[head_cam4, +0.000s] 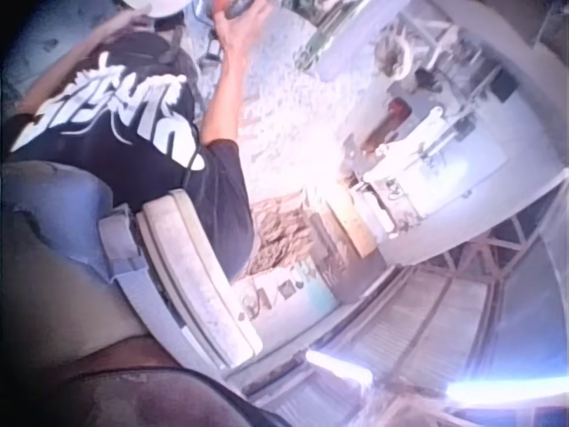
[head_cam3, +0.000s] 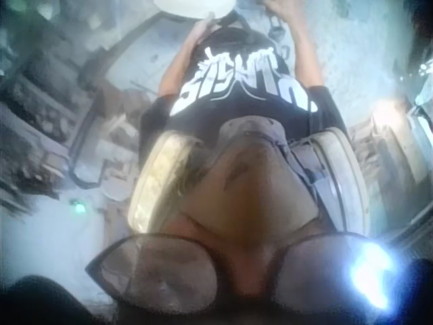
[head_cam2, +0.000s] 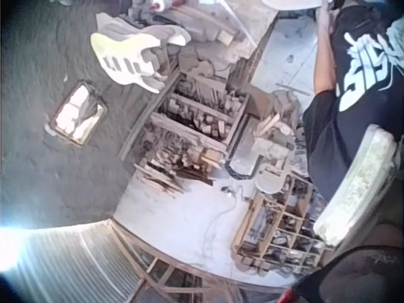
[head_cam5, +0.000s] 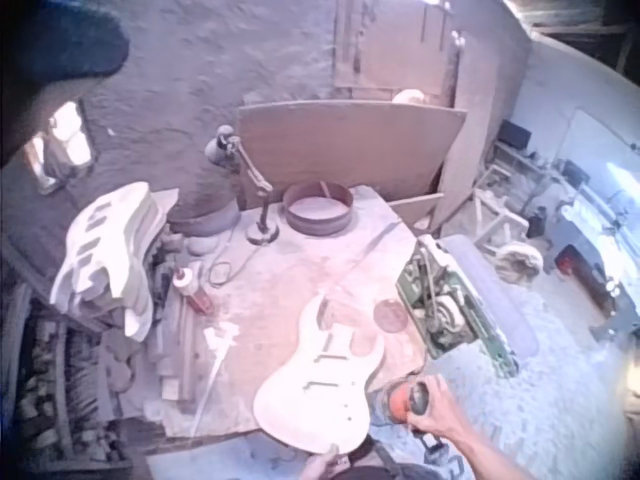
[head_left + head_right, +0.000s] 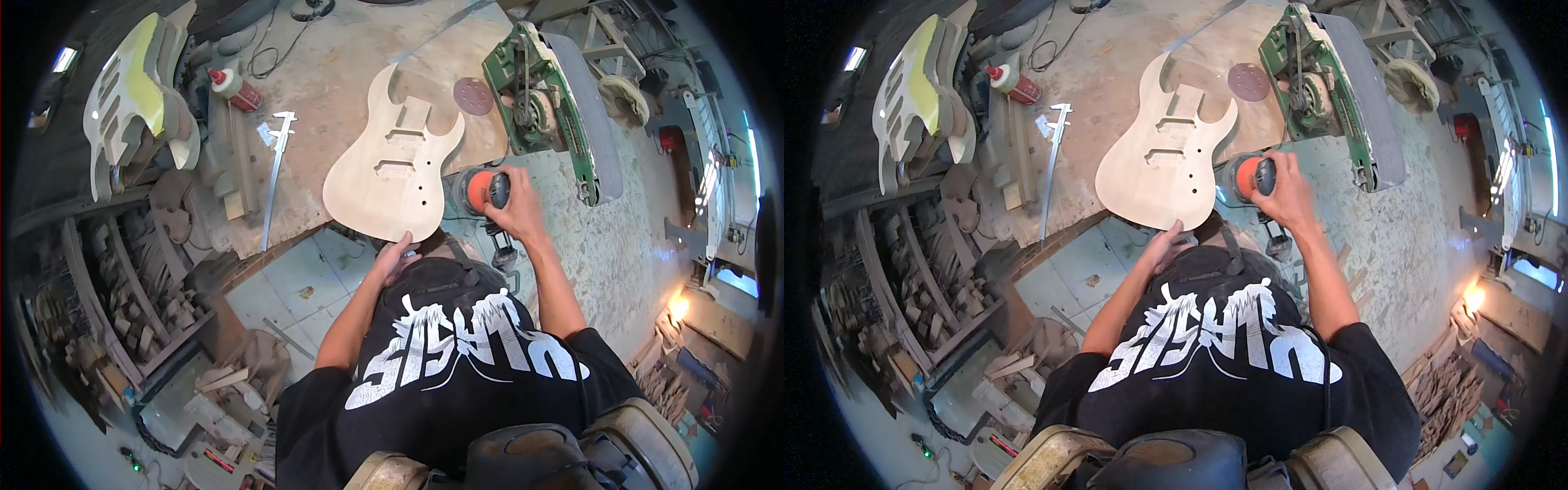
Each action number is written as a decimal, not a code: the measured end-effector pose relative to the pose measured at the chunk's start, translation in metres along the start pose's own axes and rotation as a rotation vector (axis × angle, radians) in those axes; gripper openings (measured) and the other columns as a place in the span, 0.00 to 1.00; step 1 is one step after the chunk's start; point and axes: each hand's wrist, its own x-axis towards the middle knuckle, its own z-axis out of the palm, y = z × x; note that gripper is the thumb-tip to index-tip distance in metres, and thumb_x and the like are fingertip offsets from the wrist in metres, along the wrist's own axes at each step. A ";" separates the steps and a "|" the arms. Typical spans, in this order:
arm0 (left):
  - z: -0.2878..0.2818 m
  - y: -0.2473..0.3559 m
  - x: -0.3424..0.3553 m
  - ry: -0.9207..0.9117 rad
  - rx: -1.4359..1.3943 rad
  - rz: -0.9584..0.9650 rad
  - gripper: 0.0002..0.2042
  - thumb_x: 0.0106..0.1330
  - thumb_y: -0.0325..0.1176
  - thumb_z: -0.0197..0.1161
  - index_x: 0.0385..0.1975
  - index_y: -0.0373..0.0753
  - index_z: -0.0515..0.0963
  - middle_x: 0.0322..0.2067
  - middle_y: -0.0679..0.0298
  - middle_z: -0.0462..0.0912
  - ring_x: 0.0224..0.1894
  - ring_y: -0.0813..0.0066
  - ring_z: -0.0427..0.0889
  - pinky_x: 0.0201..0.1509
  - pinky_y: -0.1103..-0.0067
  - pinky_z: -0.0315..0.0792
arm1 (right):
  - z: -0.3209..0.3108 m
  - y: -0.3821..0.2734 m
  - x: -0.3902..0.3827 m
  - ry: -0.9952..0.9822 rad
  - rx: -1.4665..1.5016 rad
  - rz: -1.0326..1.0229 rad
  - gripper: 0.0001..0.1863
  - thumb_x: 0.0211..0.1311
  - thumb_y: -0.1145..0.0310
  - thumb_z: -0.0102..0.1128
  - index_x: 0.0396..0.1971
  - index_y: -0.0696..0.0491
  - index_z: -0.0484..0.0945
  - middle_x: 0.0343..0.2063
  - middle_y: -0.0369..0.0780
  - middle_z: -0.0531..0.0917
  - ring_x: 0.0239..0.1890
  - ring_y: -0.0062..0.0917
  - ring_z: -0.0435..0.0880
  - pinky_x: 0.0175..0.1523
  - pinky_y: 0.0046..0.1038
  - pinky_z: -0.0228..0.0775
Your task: The person sands the front and sides of a wooden guitar body using an orbital sander, occasionally turning the body over and brushing dust away by hand.
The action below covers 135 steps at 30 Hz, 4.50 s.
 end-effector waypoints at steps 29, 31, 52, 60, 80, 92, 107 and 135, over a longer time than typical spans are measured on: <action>-0.022 0.136 0.012 0.794 1.364 0.512 0.64 0.51 0.67 0.72 0.81 0.51 0.36 0.80 0.46 0.27 0.80 0.40 0.22 0.75 0.38 0.27 | 0.040 -0.001 0.092 0.045 -0.161 -0.118 0.36 0.47 0.66 0.69 0.60 0.47 0.70 0.48 0.49 0.73 0.47 0.54 0.81 0.48 0.50 0.76; -0.022 0.135 0.012 0.792 1.374 0.498 0.64 0.51 0.67 0.72 0.81 0.51 0.36 0.80 0.46 0.27 0.80 0.40 0.22 0.76 0.38 0.27 | 0.038 0.007 0.095 0.070 -0.194 -0.119 0.36 0.47 0.65 0.70 0.60 0.47 0.70 0.48 0.49 0.72 0.48 0.54 0.81 0.49 0.50 0.76; -0.022 0.135 0.010 0.767 1.358 0.513 0.64 0.51 0.66 0.72 0.81 0.50 0.35 0.79 0.44 0.25 0.80 0.39 0.20 0.74 0.37 0.25 | 0.038 -0.005 0.096 0.008 -0.189 -0.202 0.37 0.46 0.68 0.71 0.61 0.47 0.69 0.50 0.51 0.72 0.47 0.55 0.81 0.49 0.49 0.78; -0.021 0.136 0.011 0.763 1.367 0.496 0.64 0.52 0.66 0.72 0.81 0.49 0.35 0.79 0.43 0.25 0.79 0.38 0.19 0.74 0.37 0.22 | 0.044 -0.012 0.093 -0.018 -0.216 -0.246 0.37 0.47 0.68 0.72 0.61 0.45 0.69 0.50 0.50 0.72 0.47 0.54 0.81 0.48 0.49 0.78; -0.023 0.136 0.012 0.768 1.387 0.491 0.64 0.52 0.68 0.70 0.81 0.49 0.33 0.79 0.43 0.26 0.80 0.37 0.22 0.74 0.35 0.27 | 0.046 -0.017 0.086 -0.027 -0.203 -0.277 0.38 0.44 0.69 0.74 0.60 0.45 0.69 0.50 0.51 0.71 0.50 0.54 0.79 0.50 0.50 0.77; -0.021 0.139 0.011 0.763 1.387 0.478 0.65 0.52 0.66 0.72 0.81 0.48 0.33 0.79 0.43 0.26 0.80 0.38 0.21 0.74 0.35 0.26 | 0.049 -0.018 0.084 -0.041 -0.189 -0.310 0.38 0.44 0.70 0.74 0.59 0.43 0.68 0.49 0.50 0.71 0.44 0.54 0.80 0.47 0.52 0.76; -0.022 0.139 0.011 0.775 1.422 0.473 0.64 0.53 0.70 0.69 0.81 0.48 0.35 0.79 0.44 0.26 0.80 0.38 0.22 0.75 0.36 0.31 | 0.050 -0.005 0.089 -0.062 -0.217 -0.321 0.38 0.45 0.68 0.74 0.60 0.43 0.69 0.52 0.50 0.70 0.47 0.55 0.80 0.46 0.51 0.80; -0.026 0.136 0.014 0.808 1.419 0.478 0.62 0.53 0.68 0.70 0.81 0.52 0.36 0.80 0.46 0.26 0.80 0.38 0.25 0.76 0.39 0.30 | 0.028 0.040 0.105 0.067 -0.084 -0.107 0.36 0.48 0.61 0.69 0.61 0.46 0.72 0.53 0.52 0.73 0.47 0.56 0.83 0.49 0.52 0.78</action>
